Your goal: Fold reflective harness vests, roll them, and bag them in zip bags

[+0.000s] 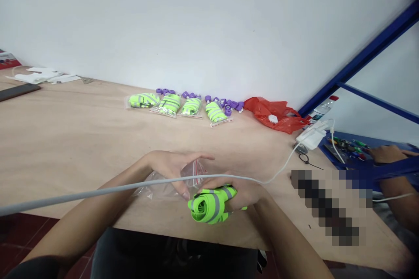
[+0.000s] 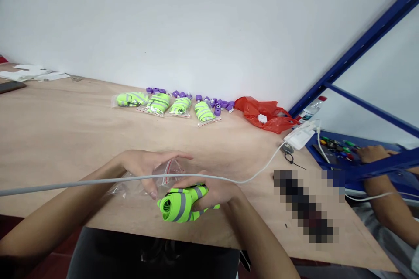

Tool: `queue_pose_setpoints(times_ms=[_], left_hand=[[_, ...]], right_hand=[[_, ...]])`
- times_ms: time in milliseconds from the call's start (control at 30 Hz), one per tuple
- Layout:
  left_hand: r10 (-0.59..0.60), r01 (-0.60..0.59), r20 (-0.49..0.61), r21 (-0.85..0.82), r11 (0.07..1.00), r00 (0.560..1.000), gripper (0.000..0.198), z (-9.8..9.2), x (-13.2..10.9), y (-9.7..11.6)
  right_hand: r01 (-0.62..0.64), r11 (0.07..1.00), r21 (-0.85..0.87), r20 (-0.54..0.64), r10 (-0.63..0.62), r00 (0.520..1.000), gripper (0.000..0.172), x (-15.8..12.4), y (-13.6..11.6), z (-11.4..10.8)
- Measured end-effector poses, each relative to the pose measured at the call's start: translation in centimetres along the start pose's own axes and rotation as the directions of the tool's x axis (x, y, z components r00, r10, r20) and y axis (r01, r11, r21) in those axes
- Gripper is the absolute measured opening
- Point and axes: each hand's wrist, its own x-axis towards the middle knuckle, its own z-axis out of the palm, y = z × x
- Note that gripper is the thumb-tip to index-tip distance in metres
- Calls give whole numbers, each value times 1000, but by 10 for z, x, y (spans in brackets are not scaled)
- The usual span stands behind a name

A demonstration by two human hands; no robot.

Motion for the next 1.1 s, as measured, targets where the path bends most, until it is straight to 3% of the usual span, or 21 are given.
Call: queue_pose_setpoints(times_ms=[67,100,167,233,300,367,400,433,467,567,667,767,933,1100], left_hand=[[-13,43,202,-143,989,979,106,-5,-2,-1],[-23,62,226,-168,984,974,107,-7,-3,-1],[-46,62,142,-110,992,989,107,-13,-6,0],[-53,53,28,18,998,998,105,-19,-10,1],[-56,76,-106,193,978,993,105,-23,-15,3],[-45,124,-215,368,921,976,105,-24,-19,4],[-34,144,-247,443,885,968,105,-24,-19,4],[-19,154,-262,506,848,965,105,-23,-18,3],[0,154,-265,559,815,964,103,-21,-17,2],[77,95,-229,652,752,970,102,-13,-10,-5],[125,13,-163,657,753,979,101,-5,-4,-14],[121,-29,-100,643,765,988,99,3,-1,-22],[101,-35,-72,618,785,992,100,9,2,-29],[165,-118,-29,573,811,986,98,16,7,-36]], right_hand=[[-35,999,-10,-58,35,998,53,-1,-2,-1],[-29,999,-17,-77,28,997,53,-2,-2,-2],[21,1000,-22,-123,-24,992,52,-3,-2,-3],[71,997,-20,-250,-74,965,53,-3,3,-4],[100,992,-81,-466,-127,876,55,-3,11,-3],[121,953,-278,-657,-281,700,54,-2,18,-3],[111,905,-410,-686,-386,616,53,-1,21,-3],[83,843,-531,-674,-480,562,54,1,24,-2],[47,779,-626,-639,-546,543,54,2,26,-2],[-47,618,-785,-503,-590,632,58,8,30,-1],[-81,489,-869,-384,-562,733,58,14,34,-1],[-114,434,-894,-345,-503,792,57,19,38,-1],[-168,386,-907,-342,-445,828,52,23,45,1],[-70,332,-941,-242,-514,823,45,31,51,7]])
